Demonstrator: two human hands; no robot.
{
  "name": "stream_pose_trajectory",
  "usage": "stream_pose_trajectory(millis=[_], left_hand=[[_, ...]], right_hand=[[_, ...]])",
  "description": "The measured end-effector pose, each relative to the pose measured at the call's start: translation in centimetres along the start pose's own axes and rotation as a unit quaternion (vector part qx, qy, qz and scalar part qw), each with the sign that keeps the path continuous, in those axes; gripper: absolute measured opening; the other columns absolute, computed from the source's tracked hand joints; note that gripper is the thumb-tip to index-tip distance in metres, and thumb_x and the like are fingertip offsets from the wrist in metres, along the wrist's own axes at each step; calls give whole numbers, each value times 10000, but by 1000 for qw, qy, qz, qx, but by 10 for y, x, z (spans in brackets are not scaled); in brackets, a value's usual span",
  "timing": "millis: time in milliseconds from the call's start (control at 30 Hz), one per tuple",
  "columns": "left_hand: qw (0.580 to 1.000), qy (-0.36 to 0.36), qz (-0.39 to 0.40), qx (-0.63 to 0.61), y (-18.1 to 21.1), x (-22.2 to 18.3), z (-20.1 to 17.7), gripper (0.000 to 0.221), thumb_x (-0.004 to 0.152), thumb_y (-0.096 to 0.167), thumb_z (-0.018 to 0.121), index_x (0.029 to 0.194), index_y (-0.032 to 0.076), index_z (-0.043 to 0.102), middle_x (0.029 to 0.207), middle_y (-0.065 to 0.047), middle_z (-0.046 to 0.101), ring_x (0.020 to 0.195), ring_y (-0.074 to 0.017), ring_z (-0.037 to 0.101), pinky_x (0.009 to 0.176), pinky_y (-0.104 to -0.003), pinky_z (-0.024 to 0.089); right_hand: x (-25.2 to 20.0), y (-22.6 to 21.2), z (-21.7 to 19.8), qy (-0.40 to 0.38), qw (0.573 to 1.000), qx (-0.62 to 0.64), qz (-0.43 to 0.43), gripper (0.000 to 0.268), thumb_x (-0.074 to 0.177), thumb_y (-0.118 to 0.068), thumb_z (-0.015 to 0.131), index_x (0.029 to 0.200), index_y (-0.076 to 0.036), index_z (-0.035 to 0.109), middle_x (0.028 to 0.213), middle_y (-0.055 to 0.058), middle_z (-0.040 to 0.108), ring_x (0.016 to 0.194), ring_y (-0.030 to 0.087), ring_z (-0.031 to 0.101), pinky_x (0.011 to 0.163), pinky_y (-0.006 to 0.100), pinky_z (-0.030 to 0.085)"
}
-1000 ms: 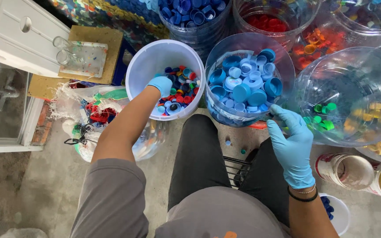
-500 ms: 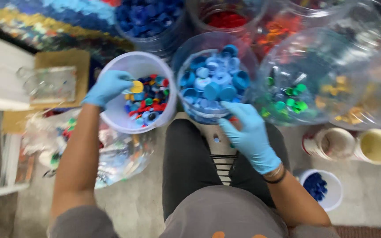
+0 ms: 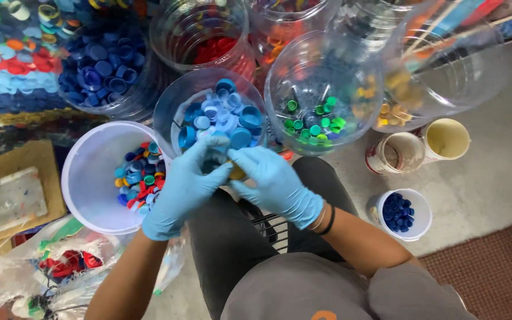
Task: The person sorts a mixed pile of colorful plastic bottle caps from a white bucket into larger clear containers based on color. They pick up caps by hand and place them into containers holding blue, red, green, and other colored caps.
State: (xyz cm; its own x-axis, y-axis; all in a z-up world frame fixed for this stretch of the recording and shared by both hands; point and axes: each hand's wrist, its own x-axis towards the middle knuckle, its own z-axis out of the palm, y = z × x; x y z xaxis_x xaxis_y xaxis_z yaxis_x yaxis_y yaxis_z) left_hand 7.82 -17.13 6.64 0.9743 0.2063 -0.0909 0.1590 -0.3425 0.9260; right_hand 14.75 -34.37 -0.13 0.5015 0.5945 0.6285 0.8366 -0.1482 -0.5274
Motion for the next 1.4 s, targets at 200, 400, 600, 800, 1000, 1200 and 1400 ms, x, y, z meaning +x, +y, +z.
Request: stream_pose_trajectory(millis=[200,400,600,800,1000,1200,1400], left_hand=[[998,9,58,-19,12,-13,-15,527,909,60,725,1415,90,578,1121,-145,739,993,-233,740,906,-412,598],[983,167,-50,60,-13,-36,-71,314,972,144,688,1269,57,634,1064,-90,744,943,-148,694,875,-302,594],[953,196,-215,85,-109,-43,-126,256,990,154,628,1232,77,660,1016,-90,690,841,-149,609,749,-313,547],[953,58,-289,63,-240,-50,-185,299,851,224,801,1119,96,768,946,-8,726,816,-101,561,768,-293,509],[920,-161,-58,352,-413,-18,-241,332,924,427,635,1164,200,674,1171,-99,629,895,-268,560,936,-398,485],[819,-173,-318,445,-320,13,-190,811,713,496,739,1442,185,566,1475,-191,495,1245,-429,554,1041,-553,498],[791,-108,-351,488,-350,38,-181,680,691,540,872,1190,92,756,1175,-155,750,1142,-352,699,971,-531,559]], right_hand=[[33,73,-152,91,980,-128,125,349,963,-47,789,1294,-9,684,1072,195,677,992,382,658,844,482,569],[-43,258,-246,64,895,-383,219,663,1009,-390,909,1432,63,673,1107,245,666,1015,435,566,813,522,489],[-76,271,-251,148,913,-335,181,481,1032,-22,807,1448,133,622,1099,229,665,947,362,613,834,480,519],[-58,198,-186,195,954,-198,110,282,1072,119,706,1351,148,739,1161,257,745,983,320,705,875,410,570],[-29,95,-116,106,987,-4,120,309,1113,192,604,1414,177,677,1231,267,696,1188,341,634,1147,464,488],[-13,11,-62,-25,984,114,136,288,1069,127,630,1354,99,661,1199,196,690,1124,284,643,1106,411,502],[-21,4,-26,-50,975,161,144,391,910,99,743,1282,-21,741,1069,152,736,973,301,699,898,400,548]])
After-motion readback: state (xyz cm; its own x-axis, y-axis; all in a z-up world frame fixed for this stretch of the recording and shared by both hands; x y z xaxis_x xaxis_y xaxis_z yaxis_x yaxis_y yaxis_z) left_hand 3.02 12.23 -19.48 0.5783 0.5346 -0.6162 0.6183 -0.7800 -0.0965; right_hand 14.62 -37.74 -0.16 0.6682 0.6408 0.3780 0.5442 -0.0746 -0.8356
